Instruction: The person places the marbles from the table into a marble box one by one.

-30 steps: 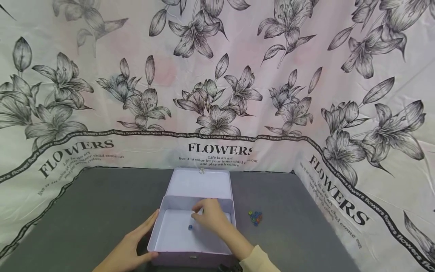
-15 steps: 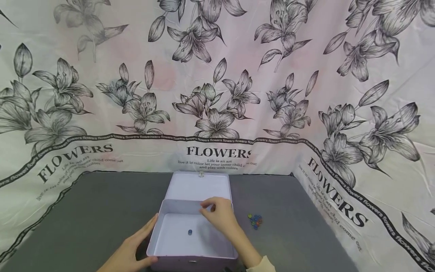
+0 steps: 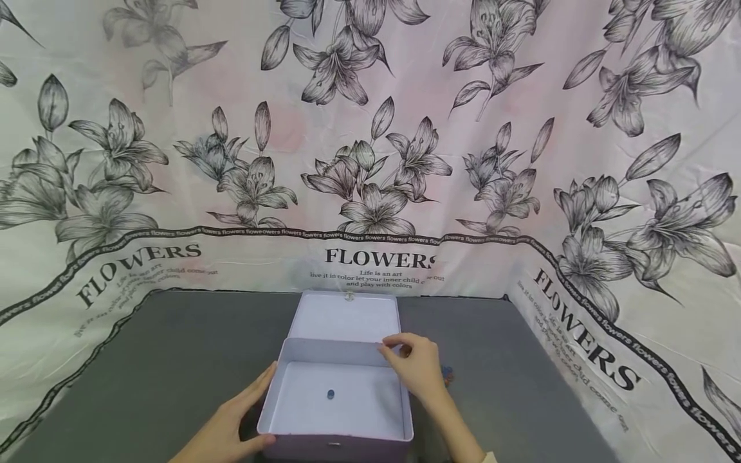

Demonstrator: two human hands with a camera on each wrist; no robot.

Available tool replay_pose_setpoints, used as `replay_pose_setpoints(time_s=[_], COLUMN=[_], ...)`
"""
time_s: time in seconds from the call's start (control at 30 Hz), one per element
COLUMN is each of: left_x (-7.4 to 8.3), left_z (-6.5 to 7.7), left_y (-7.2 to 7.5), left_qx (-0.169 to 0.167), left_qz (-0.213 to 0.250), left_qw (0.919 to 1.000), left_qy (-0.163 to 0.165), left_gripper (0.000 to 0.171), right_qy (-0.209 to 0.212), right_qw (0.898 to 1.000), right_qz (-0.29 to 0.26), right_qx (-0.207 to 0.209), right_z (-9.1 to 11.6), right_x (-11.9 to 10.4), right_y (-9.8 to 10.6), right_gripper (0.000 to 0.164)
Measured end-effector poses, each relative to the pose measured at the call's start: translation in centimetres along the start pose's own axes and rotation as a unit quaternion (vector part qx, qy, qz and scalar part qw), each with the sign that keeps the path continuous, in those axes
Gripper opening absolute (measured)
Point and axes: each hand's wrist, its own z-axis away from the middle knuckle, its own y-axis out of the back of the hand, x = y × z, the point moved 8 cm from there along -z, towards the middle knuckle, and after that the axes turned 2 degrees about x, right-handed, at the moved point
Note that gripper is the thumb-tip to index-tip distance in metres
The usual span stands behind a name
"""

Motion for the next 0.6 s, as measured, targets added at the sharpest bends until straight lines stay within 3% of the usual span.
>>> replay_pose_setpoints(time_s=[0.23,0.5,0.6], left_x=[0.4,0.3,-0.1], left_z=[-0.2,-0.1,-0.1], left_y=[-0.2,-0.1,-0.2], left_qx=[-0.005,-0.004,-0.012], left_qz=[0.004,-0.002,0.010], left_qw=[0.9999,0.9999,0.9998], left_qy=[-0.009,-0.010,0.006], left_gripper=[0.109,0.109,0.109], right_qy=[-0.052,-0.092,-0.111], right_qw=[0.998,0.993,0.991], right_qz=[0.035,0.066,0.076], right_qx=[0.025,0.016,0.009], right_z=[0.6,1.7,2.3], right_x=[4.0,7.3,8.7], right_y=[3.9,5.9,6.4], right_gripper=[0.011,0.017,0.019])
